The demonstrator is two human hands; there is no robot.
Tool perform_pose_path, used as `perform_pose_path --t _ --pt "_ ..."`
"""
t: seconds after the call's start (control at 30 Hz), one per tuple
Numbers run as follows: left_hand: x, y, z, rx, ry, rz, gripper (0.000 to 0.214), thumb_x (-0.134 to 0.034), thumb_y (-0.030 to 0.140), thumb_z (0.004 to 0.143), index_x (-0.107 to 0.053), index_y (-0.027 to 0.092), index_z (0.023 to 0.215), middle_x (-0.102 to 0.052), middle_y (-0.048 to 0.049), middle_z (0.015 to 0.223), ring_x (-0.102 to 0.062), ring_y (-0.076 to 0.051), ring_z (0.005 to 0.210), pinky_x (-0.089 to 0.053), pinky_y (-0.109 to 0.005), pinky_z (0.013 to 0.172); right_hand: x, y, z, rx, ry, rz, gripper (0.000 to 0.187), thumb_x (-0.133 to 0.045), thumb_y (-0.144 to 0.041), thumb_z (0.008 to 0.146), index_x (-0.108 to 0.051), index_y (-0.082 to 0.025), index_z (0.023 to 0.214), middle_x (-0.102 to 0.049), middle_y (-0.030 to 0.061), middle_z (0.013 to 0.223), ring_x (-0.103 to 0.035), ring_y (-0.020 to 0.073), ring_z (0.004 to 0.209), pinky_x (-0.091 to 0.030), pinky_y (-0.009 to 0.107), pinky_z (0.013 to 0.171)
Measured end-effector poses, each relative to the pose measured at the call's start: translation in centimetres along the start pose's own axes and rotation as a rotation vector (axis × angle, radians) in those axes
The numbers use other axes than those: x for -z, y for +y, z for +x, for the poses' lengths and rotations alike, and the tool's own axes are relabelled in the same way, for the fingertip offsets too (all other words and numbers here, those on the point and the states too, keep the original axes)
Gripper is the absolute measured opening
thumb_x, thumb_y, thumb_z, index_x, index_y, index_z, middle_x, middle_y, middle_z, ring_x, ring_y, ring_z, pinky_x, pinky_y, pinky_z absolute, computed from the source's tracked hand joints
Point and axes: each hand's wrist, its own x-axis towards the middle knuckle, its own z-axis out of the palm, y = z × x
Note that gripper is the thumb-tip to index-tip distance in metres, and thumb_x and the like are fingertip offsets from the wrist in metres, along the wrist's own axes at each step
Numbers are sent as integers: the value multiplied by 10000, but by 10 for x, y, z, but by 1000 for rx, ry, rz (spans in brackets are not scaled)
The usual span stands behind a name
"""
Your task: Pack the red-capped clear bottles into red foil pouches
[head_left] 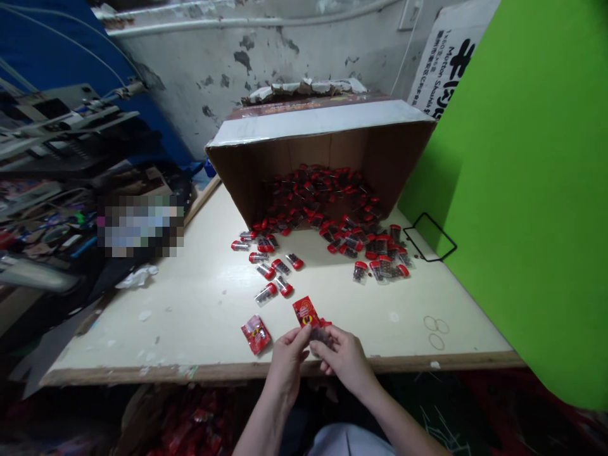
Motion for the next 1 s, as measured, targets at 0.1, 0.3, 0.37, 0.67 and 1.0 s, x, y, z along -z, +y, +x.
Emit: perform_pose_path --t 0.1,0.3,0.37,0.67,1.0 --pt "-2 -1 1 -19 -9 -31 275 -756 398 619 -684 136 663 -596 6 564 -491 -85 537 -365 -218 583 -2 4 4 -13 8 30 285 -642 -430 752 -542 -175 830 -574 -51 573 -524 84 394 -406 165 349" --pt "-6 9 -4 61 -69 -165 295 -769 364 617 -686 98 714 -655 -43 608 -558 -107 516 -413 -230 540 12 -4 -2 102 -82 68 502 -697 -244 715 -450 -225 1152 -660 -21 781 -655 131 647 -523 242 605" --pt "-8 13 -7 97 -69 -182 280 -774 339 620 -686 96 726 -672 -51 629 -584 -112 540 -430 -224 550 21 -9 -4 161 -147 19 547 -685 -212 727 -456 -242 1223 -674 -3 854 -665 144 717 -526 272 682" --pt "-4 19 -16 140 -130 -155 248 -753 320 657 -690 99 750 -701 -69 689 -627 -125 599 -476 -232 605 31 -8 0 149 -249 136 501 -721 -226 706 -576 -229 1185 -696 8 906 -663 167 803 -520 283 737" --pt "-12 20 -18 95 -164 -165 267 -747 331 663 -699 96 782 -680 -60 646 -581 -109 531 -467 -239 575 26 -12 -9 71 -230 239 456 -706 -211 712 -501 -250 1117 -645 -34 771 -633 121 667 -498 246 646"
